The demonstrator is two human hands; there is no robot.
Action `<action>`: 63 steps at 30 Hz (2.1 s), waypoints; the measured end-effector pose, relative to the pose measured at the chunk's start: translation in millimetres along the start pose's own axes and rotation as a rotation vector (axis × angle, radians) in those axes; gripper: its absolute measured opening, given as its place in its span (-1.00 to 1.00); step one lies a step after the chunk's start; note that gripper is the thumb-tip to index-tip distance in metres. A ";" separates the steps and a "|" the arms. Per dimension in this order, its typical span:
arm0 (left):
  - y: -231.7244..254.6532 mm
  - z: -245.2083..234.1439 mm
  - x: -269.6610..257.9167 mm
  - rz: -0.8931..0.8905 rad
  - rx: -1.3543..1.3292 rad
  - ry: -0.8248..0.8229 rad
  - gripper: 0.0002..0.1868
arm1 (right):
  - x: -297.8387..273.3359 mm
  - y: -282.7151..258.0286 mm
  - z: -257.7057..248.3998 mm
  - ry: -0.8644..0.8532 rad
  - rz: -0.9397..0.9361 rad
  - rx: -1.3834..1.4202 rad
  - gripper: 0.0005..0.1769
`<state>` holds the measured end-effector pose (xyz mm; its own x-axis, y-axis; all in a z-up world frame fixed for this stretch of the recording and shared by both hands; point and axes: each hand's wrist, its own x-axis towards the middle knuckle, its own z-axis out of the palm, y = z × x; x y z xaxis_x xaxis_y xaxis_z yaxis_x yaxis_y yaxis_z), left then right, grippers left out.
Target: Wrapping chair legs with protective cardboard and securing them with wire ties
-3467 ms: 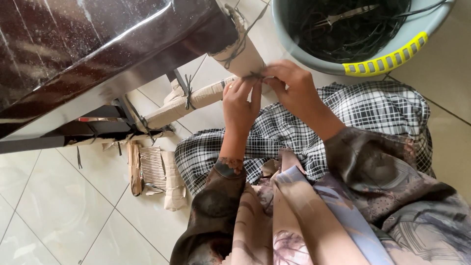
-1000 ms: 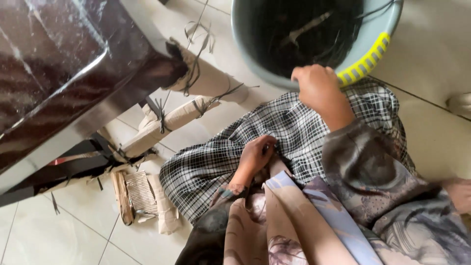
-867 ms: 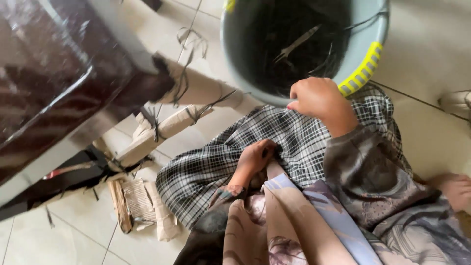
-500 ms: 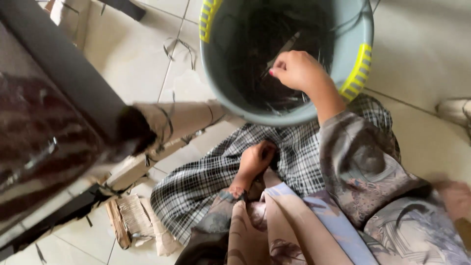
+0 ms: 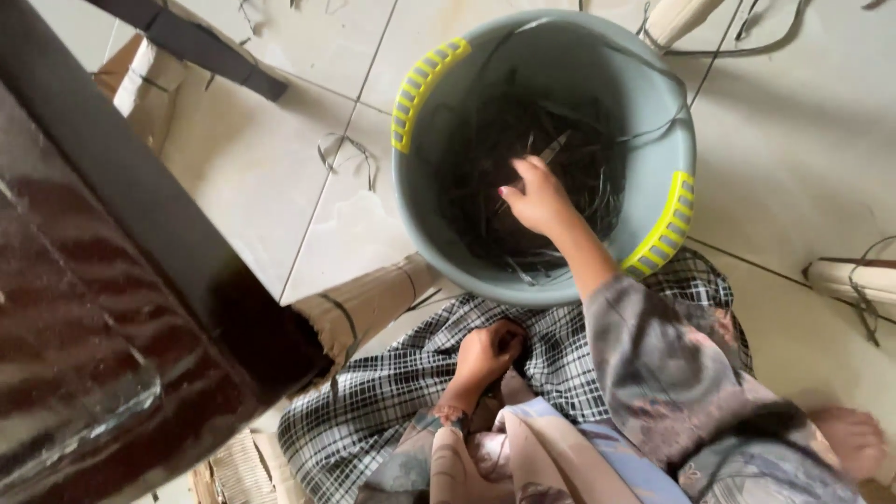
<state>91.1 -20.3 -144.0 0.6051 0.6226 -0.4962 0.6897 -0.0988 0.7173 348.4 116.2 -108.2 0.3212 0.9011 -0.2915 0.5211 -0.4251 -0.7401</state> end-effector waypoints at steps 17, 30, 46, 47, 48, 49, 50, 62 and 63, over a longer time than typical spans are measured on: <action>100.2 -61.0 -85.1 0.693 -0.665 0.545 -0.60 | -224.8 -134.4 -85.5 -0.249 -0.333 0.310 -0.73; 118.1 -75.7 -133.3 0.419 -1.134 0.664 -0.67 | -287.3 -101.5 -76.9 -0.344 -0.294 0.214 -0.54; 48.5 -68.9 -162.4 0.197 -0.326 0.465 -0.72 | -282.2 -130.2 -82.3 -0.047 -0.362 0.180 -0.59; 56.7 -75.2 -170.0 0.247 -0.297 0.393 -0.72 | -285.1 -135.4 -78.2 -0.139 -0.280 -0.006 -0.56; 65.0 -82.7 -176.8 0.300 -0.266 0.322 -0.72 | -287.3 -141.3 -74.3 -0.228 -0.198 -0.190 -0.51; 72.0 -87.5 -183.3 0.296 -0.268 0.321 -0.72 | -281.9 -133.7 -65.1 -0.232 -0.196 -0.190 -0.51; 79.3 -93.3 -189.1 0.313 -0.264 0.252 -0.74 | -275.5 -126.7 -56.1 -0.225 -0.279 -0.291 -0.43; 82.5 -105.1 -185.7 0.106 -0.081 0.099 -0.55 | -261.2 -91.8 -4.5 -0.057 -0.601 -0.408 -0.37; 80.4 -104.7 -183.0 0.092 -0.102 0.101 -0.53 | -257.7 -89.1 3.6 -0.127 -0.582 -0.378 -0.37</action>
<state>-5.8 -60.9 55.6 0.6171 0.6900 -0.3783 0.5867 -0.0830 0.8056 216.4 -77.8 30.7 -0.1757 0.9844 0.0023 0.8264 0.1488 -0.5431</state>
